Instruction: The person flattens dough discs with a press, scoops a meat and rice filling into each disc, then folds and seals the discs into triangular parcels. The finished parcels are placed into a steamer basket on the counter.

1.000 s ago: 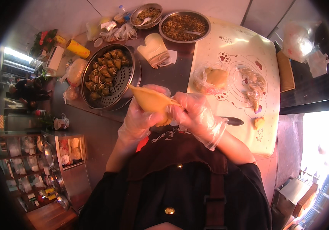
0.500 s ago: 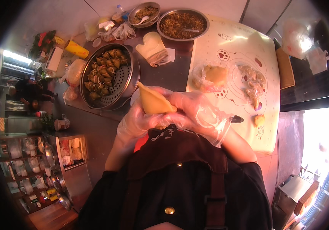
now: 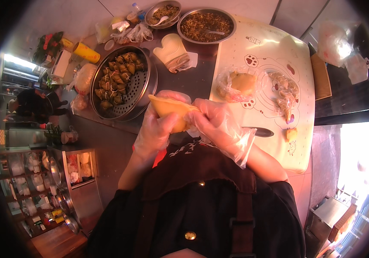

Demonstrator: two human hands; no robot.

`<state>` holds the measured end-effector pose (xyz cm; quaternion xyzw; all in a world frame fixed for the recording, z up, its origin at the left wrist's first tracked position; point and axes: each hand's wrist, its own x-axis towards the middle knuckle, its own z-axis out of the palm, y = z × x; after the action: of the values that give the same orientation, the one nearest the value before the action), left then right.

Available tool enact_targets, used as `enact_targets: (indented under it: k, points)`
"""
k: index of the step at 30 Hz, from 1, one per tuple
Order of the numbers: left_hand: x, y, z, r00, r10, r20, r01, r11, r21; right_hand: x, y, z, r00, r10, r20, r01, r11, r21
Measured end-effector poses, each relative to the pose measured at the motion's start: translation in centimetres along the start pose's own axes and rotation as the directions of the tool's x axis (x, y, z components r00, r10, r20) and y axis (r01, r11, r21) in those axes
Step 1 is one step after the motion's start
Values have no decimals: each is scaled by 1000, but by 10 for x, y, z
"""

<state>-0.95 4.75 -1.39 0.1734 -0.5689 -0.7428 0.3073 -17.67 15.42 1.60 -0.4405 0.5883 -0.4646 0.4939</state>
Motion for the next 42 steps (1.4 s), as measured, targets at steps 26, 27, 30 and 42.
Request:
enact_targets:
  k: [26, 27, 30, 42]
  points:
    - [-5, 10, -5, 984, -11, 177, 12, 1000, -2, 0, 3, 6, 965, -262, -32, 261, 965, -35]
    - [-5, 9, -5, 986, -13, 165, 17, 1000, -22, -2, 2, 6, 986, -164, 8, 164, 986, 41]
    - [-2, 7, -6, 994, -18, 106, 24, 998, -56, -7, -3, 4, 992, -47, 120, 23, 980, 197]
    - [-3, 13, -12, 893, -258, 368, 225, 966, 130, 9, 20, -8, 855, -471, 217, 511, 693, -508]
